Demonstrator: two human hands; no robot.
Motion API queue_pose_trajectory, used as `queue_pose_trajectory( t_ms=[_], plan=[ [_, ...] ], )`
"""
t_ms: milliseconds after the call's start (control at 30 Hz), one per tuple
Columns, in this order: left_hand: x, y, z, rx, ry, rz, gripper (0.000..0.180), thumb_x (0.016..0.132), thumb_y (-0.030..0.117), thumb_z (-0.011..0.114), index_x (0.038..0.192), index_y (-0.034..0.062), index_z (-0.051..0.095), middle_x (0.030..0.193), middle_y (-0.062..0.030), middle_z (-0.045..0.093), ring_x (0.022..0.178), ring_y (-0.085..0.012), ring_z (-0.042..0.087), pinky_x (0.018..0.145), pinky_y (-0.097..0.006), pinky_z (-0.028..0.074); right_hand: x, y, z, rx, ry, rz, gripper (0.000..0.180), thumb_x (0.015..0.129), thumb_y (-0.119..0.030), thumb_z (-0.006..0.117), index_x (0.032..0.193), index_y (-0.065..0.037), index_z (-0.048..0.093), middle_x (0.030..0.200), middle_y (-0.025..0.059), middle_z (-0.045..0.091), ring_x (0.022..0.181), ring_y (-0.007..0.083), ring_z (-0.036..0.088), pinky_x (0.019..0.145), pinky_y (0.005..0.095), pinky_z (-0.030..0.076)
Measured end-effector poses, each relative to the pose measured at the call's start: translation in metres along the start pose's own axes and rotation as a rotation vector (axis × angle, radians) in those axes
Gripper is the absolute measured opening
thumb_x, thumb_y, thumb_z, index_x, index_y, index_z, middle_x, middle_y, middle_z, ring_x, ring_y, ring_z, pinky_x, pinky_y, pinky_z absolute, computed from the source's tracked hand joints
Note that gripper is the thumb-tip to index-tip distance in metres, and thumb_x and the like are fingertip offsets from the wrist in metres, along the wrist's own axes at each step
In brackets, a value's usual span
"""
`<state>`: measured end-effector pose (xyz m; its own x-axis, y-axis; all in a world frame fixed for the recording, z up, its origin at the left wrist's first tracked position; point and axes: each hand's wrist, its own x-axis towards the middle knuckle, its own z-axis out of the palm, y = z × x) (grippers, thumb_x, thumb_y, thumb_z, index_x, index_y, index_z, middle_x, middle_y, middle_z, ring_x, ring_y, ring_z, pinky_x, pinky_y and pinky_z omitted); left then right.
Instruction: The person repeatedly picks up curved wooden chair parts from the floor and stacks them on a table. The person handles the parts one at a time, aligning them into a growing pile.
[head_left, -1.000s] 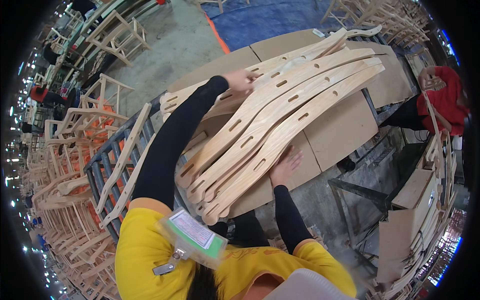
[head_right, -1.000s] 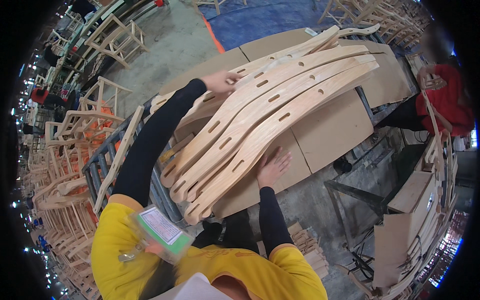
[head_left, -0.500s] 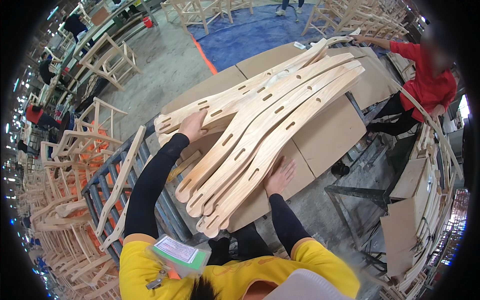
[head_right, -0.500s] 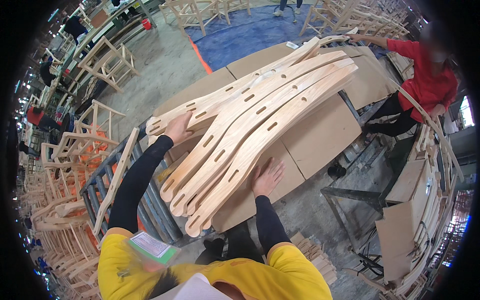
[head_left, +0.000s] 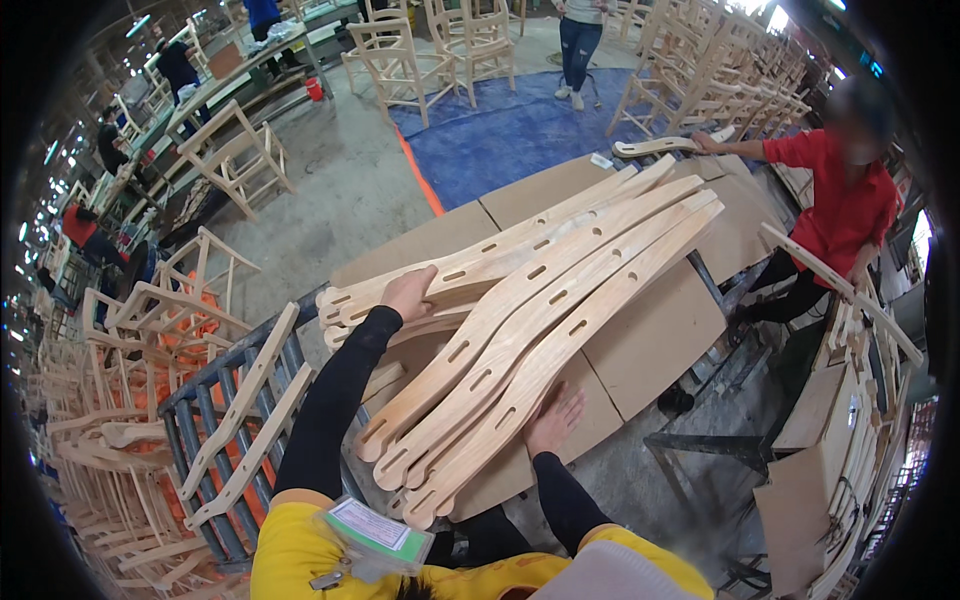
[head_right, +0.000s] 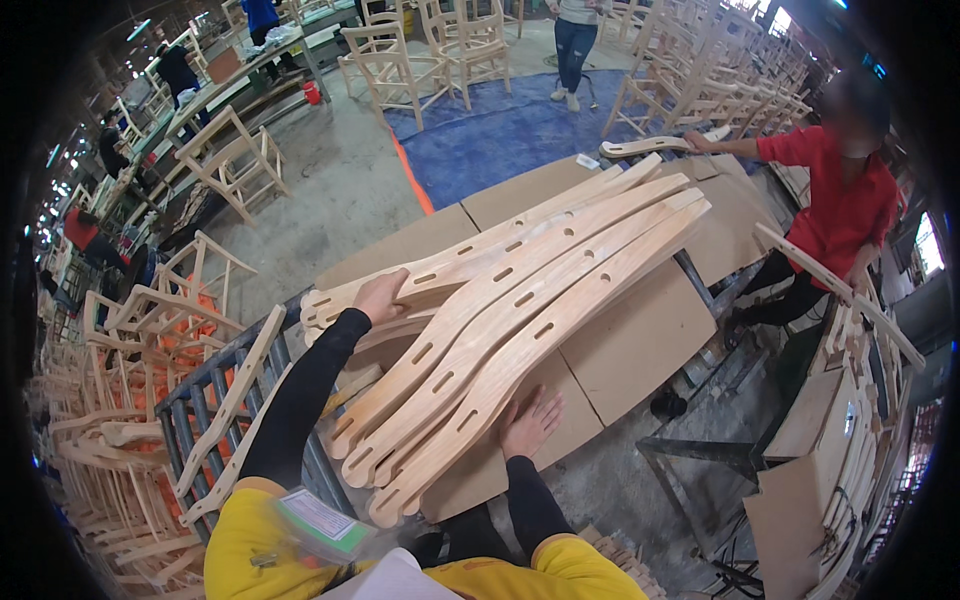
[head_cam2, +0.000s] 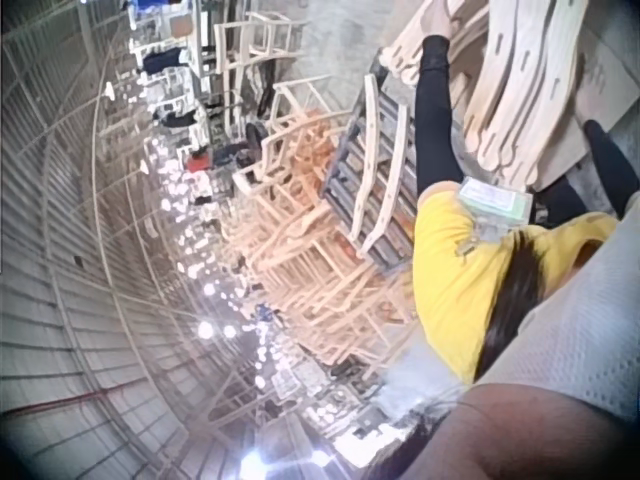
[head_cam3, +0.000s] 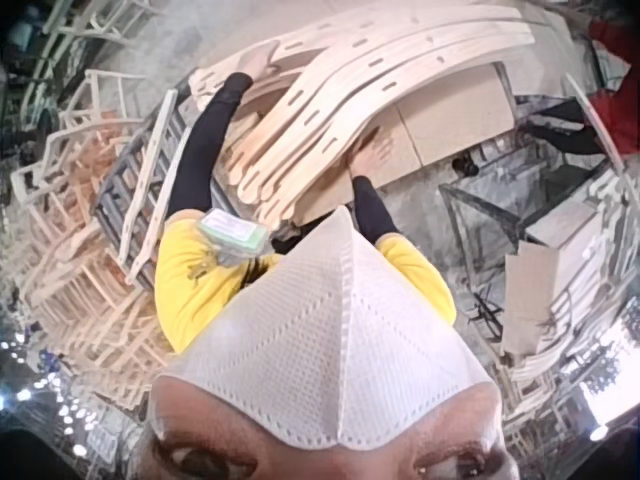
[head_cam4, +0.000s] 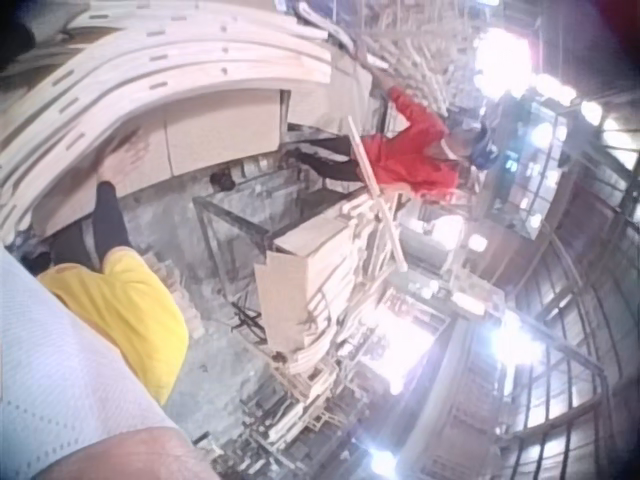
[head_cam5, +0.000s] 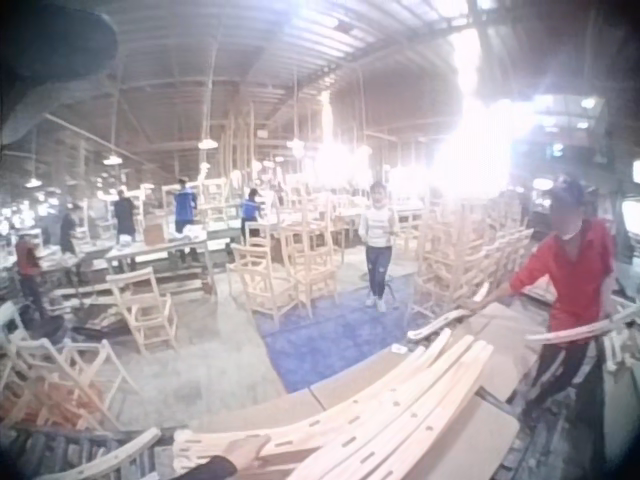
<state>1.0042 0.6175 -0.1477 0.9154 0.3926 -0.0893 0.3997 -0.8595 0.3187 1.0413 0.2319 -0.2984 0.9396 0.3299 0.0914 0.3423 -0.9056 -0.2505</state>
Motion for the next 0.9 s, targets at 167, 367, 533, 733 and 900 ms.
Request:
queue_pose_trajectory(
  t_ms=[167,367,533,733,900],
  plan=[
    [-0.006,0.004,0.004,0.128,0.069,-0.024,0.072,0.072,0.022,0.080,0.133,0.0116,0.044,0.118,-0.0137,0.059,0.115,-0.0316,0.055,0.096,-0.050,0.042,0.000,0.001,0.001,0.012,0.002,0.002,0.070,0.097,-0.046,0.045,0.155,-0.011,0.025,0.158,0.0268,0.017,0.147,0.0433,0.014,0.118,0.0547,0.012],
    [-0.077,0.030,-0.003,0.160,0.373,-0.040,0.089,0.080,0.025,0.075,0.153,0.0138,0.026,0.139,-0.0191,0.047,0.129,-0.0393,0.041,0.110,-0.049,0.031,-0.002,0.004,0.003,0.026,0.046,0.010,0.070,0.097,-0.046,0.045,0.155,-0.011,0.026,0.158,0.0262,0.018,0.147,0.0415,0.016,0.118,0.0526,0.014],
    [-0.154,0.063,-0.030,-0.383,0.374,-0.130,0.074,0.091,0.033,0.066,0.147,-0.0022,0.033,0.135,-0.0270,0.050,0.129,-0.0418,0.043,0.111,-0.045,0.033,-0.006,0.002,-0.004,0.058,0.024,0.037,0.068,0.098,-0.045,0.045,0.155,-0.012,0.026,0.159,0.0252,0.018,0.147,0.0406,0.016,0.119,0.0507,0.014],
    [-0.228,0.133,-0.029,-0.355,0.191,-0.094,0.077,0.088,0.041,0.066,0.145,-0.0019,0.037,0.141,-0.0288,0.044,0.130,-0.0431,0.042,0.111,-0.049,0.031,-0.006,0.004,-0.001,0.023,0.060,0.016,0.069,0.097,-0.045,0.045,0.155,-0.013,0.026,0.159,0.0235,0.018,0.147,0.0401,0.016,0.119,0.0501,0.014],
    [-0.240,0.164,-0.009,0.088,0.323,-0.146,0.086,0.081,0.043,0.069,0.149,0.0056,0.033,0.143,-0.0247,0.038,0.130,-0.0412,0.036,0.109,-0.055,0.025,-0.008,0.005,0.003,0.026,0.043,0.037,0.070,0.098,-0.046,0.044,0.155,-0.013,0.024,0.160,0.0221,0.017,0.149,0.0381,0.013,0.119,0.0494,0.013]
  ],
)
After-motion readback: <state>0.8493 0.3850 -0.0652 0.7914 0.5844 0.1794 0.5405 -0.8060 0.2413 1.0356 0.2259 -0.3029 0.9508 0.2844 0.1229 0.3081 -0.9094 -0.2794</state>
